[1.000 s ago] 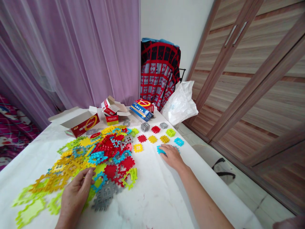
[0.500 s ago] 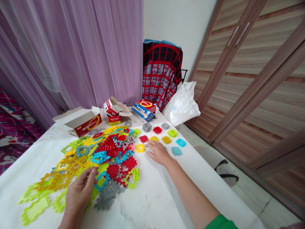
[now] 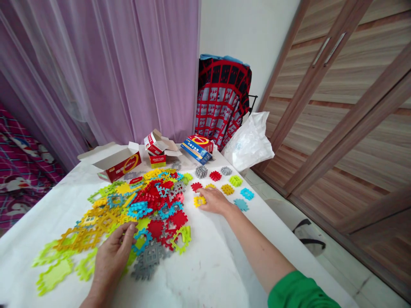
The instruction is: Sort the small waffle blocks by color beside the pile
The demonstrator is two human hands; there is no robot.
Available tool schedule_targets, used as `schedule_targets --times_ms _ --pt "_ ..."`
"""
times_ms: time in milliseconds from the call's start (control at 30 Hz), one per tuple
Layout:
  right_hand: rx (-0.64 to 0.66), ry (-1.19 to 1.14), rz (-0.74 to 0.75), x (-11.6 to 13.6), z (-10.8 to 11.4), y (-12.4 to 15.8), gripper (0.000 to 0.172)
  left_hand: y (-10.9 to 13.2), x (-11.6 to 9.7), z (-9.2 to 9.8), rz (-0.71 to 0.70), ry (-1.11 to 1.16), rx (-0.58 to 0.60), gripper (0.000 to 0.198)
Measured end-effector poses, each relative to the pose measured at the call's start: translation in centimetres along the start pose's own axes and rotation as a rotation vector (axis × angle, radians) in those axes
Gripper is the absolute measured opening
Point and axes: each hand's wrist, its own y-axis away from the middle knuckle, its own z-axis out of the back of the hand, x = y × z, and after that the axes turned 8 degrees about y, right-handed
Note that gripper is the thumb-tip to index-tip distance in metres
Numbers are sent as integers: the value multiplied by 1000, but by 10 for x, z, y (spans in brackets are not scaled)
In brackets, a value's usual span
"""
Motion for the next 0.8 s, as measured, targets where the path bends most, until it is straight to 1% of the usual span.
schedule_targets --times_ms 133,267,367,433,467,533,567,600,633,667,733,800 --pt "-48 -25 -6 -15 -1 4 63 -1 4 0 -16 0 3 54" --pt "-36 -24 -20 -16 -3 5 64 -1 5 -1 -21 9 4 54" --pt "-34 -29 -26 -18 3 8 62 -1 2 0 -12 -9 0 55" --pt "-108 -83 -39 -20 10 12 55 0 -1 0 1 -20 4 56" --pt "-177 -133 -63 -18 12 15 49 0 -1 1 2 -24 7 56" --pt "-357 -270 -155 -8 12 24 36 0 -1 1 -15 -31 6 54" --pt "-442 -340 -204 1 8 29 32 0 -1 2 -30 -33 2 53" --pt "-515 -404 -251 12 3 36 28 0 0 3 -46 -33 -5 51" --pt "-544 -445 -248 25 -5 42 27 -1 1 4 -60 -33 -17 50" --pt "-526 -470 -197 38 -13 48 25 -1 2 5 -69 -34 -30 49" --pt "-401 -471 -46 62 -29 59 24 -2 4 8 -72 -40 -60 48" --pt "-301 -461 5 75 -41 63 25 -2 4 11 -61 -52 -100 47"
